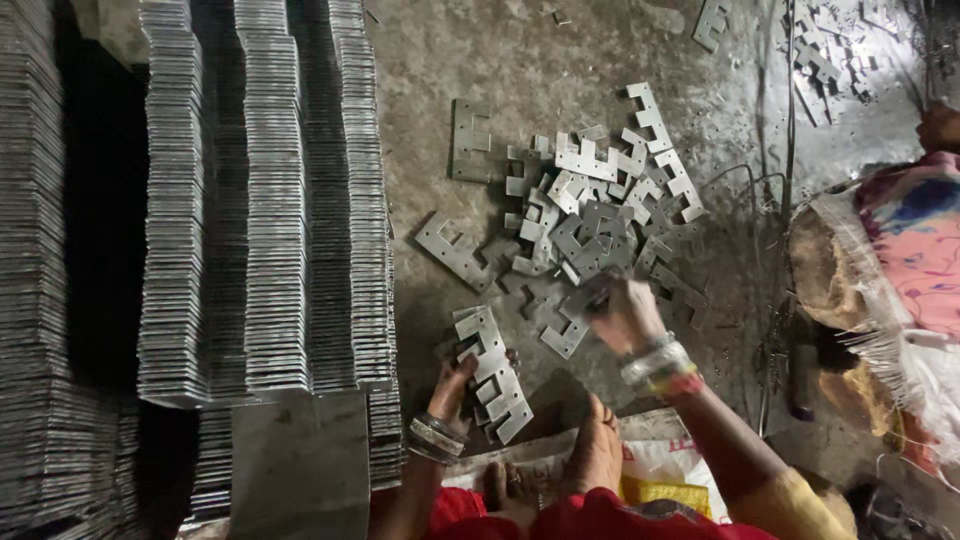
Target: The person picks up metal plates from the floor, aligns them together by hand, and places them onto large stacks.
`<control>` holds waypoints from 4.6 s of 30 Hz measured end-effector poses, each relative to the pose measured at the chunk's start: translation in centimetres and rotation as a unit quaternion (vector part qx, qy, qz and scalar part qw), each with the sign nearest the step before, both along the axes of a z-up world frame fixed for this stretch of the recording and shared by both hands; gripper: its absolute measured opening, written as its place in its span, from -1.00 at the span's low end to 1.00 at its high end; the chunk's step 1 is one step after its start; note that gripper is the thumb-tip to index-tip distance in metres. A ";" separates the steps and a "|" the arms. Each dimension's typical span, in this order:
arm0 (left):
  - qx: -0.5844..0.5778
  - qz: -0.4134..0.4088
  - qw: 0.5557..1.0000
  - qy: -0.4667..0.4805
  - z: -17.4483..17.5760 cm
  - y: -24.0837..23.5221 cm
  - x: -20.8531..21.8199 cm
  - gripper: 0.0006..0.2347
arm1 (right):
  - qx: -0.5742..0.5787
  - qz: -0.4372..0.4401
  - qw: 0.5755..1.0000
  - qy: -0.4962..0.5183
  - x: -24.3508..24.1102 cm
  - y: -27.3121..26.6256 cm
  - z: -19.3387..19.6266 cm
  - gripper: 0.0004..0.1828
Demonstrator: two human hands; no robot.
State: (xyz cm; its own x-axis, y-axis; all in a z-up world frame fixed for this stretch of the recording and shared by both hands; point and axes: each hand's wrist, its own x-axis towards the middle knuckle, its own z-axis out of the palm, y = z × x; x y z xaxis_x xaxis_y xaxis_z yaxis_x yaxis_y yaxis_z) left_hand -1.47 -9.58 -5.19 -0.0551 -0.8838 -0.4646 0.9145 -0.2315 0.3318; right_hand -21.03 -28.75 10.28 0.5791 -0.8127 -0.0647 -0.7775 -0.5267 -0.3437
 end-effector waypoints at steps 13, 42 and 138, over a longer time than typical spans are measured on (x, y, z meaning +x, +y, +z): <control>0.140 -0.089 0.986 0.032 -4.7 1.3 -0.5 -0.40 | -0.041 -0.061 0.986 0.152 1.7 -4.5 -2.7 -0.31; 0.167 -0.097 0.980 -0.041 -10.1 2.0 -2.0 -0.24 | 0.057 -0.332 0.941 0.027 -2.2 -11.1 -7.7 -0.40; -0.068 -0.144 0.970 0.181 -1.7 1.6 1.1 -0.32 | 0.117 -0.274 0.937 0.182 -6.2 5.7 -1.5 -0.46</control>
State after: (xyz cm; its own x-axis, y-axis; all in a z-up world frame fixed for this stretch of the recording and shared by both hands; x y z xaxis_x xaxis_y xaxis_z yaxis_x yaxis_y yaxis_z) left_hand -0.41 -7.97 -6.84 -0.4469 -0.8595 -0.2479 0.8808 -0.4713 0.0462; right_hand -27.24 -23.06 8.77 -0.0161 -0.9206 -0.3902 -0.9974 0.0425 -0.0590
